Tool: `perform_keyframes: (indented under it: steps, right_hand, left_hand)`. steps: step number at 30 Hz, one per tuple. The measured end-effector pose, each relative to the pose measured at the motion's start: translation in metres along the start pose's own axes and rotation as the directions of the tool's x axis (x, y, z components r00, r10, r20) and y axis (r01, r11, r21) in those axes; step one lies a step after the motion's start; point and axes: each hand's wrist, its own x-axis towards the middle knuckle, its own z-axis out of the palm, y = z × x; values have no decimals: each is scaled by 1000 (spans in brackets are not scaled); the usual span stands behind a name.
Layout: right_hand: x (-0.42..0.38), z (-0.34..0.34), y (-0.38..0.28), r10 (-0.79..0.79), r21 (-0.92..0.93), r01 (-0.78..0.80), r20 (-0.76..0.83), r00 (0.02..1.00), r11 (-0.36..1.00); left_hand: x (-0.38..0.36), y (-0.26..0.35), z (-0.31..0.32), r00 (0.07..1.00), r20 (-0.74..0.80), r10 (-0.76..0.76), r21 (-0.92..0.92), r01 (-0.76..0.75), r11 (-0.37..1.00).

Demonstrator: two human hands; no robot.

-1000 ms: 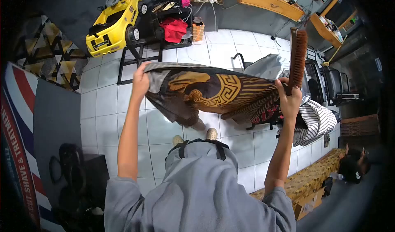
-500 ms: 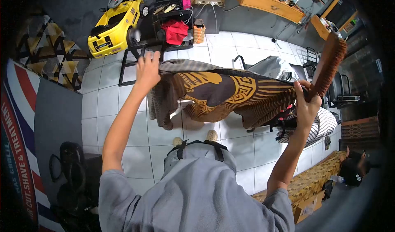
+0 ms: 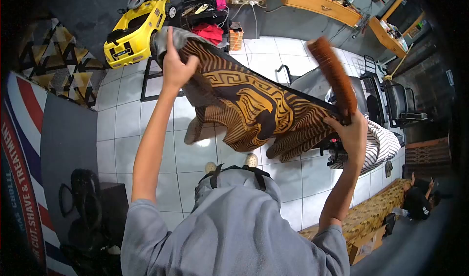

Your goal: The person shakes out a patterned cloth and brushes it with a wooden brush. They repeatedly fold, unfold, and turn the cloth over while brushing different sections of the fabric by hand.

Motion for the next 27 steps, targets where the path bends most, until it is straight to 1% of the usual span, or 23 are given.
perform_keyframes:
  steps: [1, 3, 4, 5, 6, 7, 8, 9, 11, 12, 13, 14, 15, 17, 19, 21, 23, 24, 26, 27]
  right_hand:
    - [0, 5, 2, -38, -66, 34, -51, 998, 997]
    - [-2, 16, 7, -118, -202, 88, -142, 983, 975]
    - [-3, 16, 8, -77, -202, 49, -133, 988, 978]
    - [-3, 17, 11, -60, -204, 26, -166, 984, 979]
    - [-3, 21, 16, -42, -205, 0, -198, 979, 979]
    - [-4, 23, 23, -23, -208, -26, -228, 973, 978]
    - [-2, 25, 29, -51, -211, 5, -216, 975, 977]
    - [-1, 24, 31, -160, -268, 93, -239, 958, 959]
    - [1, 24, 32, -370, -380, 257, -263, 891, 889]
    - [-3, 27, 33, -249, -134, 221, -249, 936, 966]
    - [-10, 33, 36, -133, 119, 159, -204, 970, 980]
    - [-17, 42, 40, -29, 361, 76, -132, 991, 930]
    - [-32, 61, 77, 88, 364, -95, 38, 995, 927]
    - [-50, 81, 83, 3, 517, -84, 154, 988, 852]
    - [-85, 103, 107, 109, 269, -208, 340, 934, 940]
    - [-108, 116, 105, 9, 272, -144, 444, 896, 952]
    - [-142, 141, 128, -6, 212, -158, 616, 788, 964]
    - [-144, 132, 108, 44, 241, -308, 719, 694, 921]
    - [-158, 133, 107, 54, 234, -373, 782, 620, 898]
    - [-163, 134, 106, 57, 228, -405, 811, 582, 885]
  left_hand:
    - [-5, 12, -4, 980, 137, -144, -48, 152, 987]
    - [-13, 6, 8, 996, -92, -13, 163, 28, 986]
    - [-17, -7, 9, 993, -108, -49, 241, 74, 968]
    - [-18, -21, 5, 989, -128, -80, 314, 117, 942]
    - [-18, -22, -1, 985, -137, -103, 351, 146, 925]
    - [-17, -33, -4, 989, -147, -14, 354, 66, 933]
    - [-20, -37, -5, 988, -152, -2, 394, 62, 917]
    - [-19, -29, -11, 987, -157, 11, 433, 59, 899]
    - [-19, -18, -26, 992, -113, -52, 495, 102, 863]
    - [-25, -16, -34, 992, -86, -89, 525, 121, 842]
    - [-36, -19, -43, 995, -43, -91, 521, 100, 848]
    - [-51, -16, -47, 989, 4, -148, 564, 120, 817]
    - [-69, -13, -52, 977, 47, -207, 608, 136, 782]
    - [-123, -39, -58, 930, 167, -329, 601, 168, 781]
    - [-188, -66, -65, 850, 281, -445, 617, 196, 762]
    - [-231, -51, -74, 698, 349, -625, 665, 285, 690]
    - [-287, -70, -87, 574, 413, -708, 622, 390, 679]
    - [-296, -61, -94, 563, 402, -723, 628, 406, 664]
    - [-305, -36, -103, 538, 376, -755, 639, 439, 631]
    - [-312, -31, -106, 572, 350, -742, 655, 417, 630]
